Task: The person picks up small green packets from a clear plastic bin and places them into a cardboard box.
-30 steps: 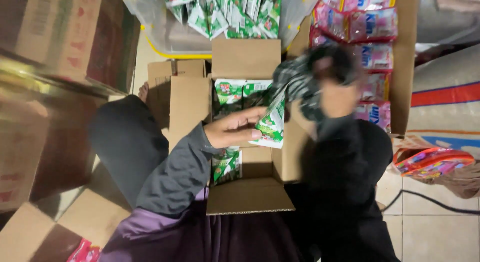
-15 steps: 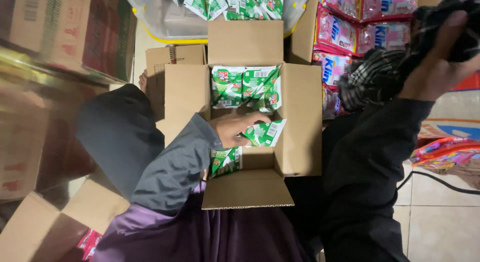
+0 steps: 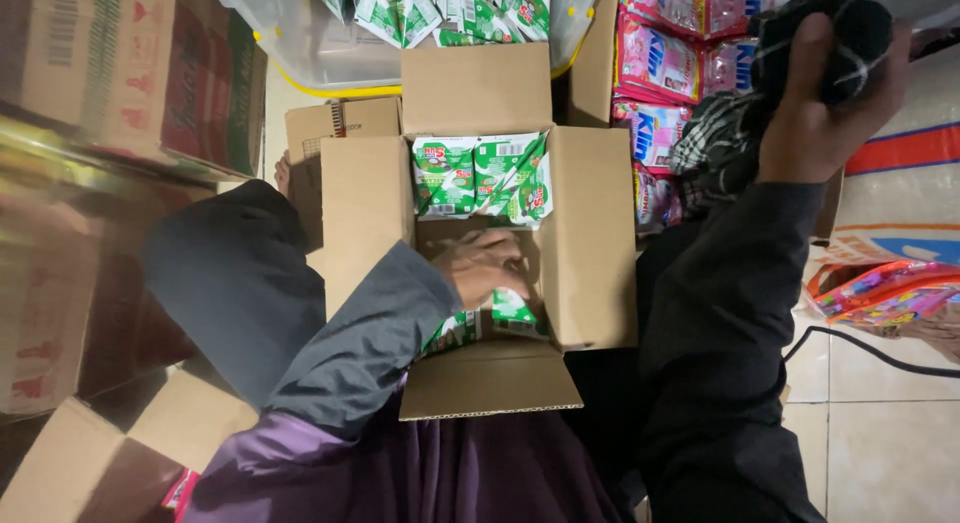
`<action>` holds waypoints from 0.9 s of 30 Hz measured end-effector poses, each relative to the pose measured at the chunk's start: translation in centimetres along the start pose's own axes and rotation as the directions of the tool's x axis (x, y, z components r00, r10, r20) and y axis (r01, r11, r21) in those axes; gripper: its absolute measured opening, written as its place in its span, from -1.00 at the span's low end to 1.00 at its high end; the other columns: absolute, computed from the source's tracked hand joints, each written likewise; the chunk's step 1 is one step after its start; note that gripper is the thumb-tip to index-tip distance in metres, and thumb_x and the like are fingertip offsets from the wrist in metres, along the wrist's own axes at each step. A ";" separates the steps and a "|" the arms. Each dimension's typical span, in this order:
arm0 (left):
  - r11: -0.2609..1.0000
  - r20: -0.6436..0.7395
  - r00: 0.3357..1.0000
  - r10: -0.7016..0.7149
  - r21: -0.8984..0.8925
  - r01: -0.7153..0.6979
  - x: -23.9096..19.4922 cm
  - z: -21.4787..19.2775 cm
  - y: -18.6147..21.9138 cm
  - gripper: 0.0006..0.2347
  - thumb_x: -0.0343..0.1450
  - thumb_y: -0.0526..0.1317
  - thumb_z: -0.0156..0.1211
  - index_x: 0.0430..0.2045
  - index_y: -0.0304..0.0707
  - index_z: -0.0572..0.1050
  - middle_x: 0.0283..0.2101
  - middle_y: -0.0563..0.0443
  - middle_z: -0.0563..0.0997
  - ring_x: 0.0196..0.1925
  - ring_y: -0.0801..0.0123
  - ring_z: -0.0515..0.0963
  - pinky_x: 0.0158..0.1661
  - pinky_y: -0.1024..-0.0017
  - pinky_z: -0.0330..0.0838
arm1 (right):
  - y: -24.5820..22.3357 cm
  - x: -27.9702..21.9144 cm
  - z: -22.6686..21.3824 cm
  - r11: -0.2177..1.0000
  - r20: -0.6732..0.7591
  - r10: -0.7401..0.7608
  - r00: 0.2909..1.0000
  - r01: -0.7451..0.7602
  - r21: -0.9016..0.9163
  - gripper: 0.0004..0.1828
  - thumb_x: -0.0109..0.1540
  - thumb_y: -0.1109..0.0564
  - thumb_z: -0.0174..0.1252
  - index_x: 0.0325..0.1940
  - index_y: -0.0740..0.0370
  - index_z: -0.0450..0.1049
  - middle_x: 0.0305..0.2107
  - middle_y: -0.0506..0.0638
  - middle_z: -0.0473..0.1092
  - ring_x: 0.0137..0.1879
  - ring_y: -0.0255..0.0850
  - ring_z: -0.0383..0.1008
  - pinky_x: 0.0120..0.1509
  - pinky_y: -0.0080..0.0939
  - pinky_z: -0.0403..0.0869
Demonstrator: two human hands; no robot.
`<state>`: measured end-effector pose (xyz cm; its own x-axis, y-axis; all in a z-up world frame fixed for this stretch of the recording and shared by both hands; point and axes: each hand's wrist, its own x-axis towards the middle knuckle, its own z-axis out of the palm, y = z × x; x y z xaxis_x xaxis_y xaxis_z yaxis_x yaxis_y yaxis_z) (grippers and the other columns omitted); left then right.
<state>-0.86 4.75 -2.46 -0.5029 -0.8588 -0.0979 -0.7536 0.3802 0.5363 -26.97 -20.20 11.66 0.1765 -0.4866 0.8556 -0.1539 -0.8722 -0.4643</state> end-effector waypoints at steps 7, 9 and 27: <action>0.965 -0.031 0.999 -0.036 -0.263 0.027 -1.0 1.1 -3.0 -0.55 0.22 -0.50 0.21 0.00 -0.14 0.42 0.03 -0.03 0.45 0.06 0.15 0.53 0.10 0.16 0.45 | -0.6 0.1 0.1 0.999 0.077 0.031 0.997 -0.030 -0.021 -0.87 0.57 0.35 0.16 0.09 0.48 0.34 -0.13 0.28 0.42 -0.11 0.05 0.41 0.09 -0.01 0.40; 0.949 0.045 0.995 -0.088 -0.300 0.097 -0.9 0.0 -2.0 -0.63 0.26 -0.31 0.31 -0.04 -0.17 0.46 0.00 -0.03 0.47 0.01 0.18 0.55 0.06 0.22 0.47 | 0.2 -0.7 0.4 0.999 0.040 0.046 0.998 -0.046 0.003 -0.81 0.54 0.37 0.20 0.15 0.46 0.32 -0.07 0.30 0.39 -0.04 0.10 0.42 0.15 0.02 0.41; 0.979 0.055 0.988 -0.145 -0.136 0.151 0.3 0.2 -1.4 -0.74 0.19 -0.41 0.30 -0.32 -0.10 0.44 -0.11 0.07 0.48 0.04 0.18 0.43 0.19 0.06 0.30 | -0.9 -0.2 0.9 0.996 0.073 0.087 0.994 -0.089 0.021 -0.84 0.54 0.32 0.19 0.11 0.45 0.34 -0.13 0.25 0.40 -0.08 0.02 0.40 0.12 -0.01 0.40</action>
<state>-0.05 4.08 -3.43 -0.4108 -0.8847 -0.2204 -0.7566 0.1958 0.6239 -26.02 -19.35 11.73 0.2328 -0.5630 0.7930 -0.1485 -0.8264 -0.5431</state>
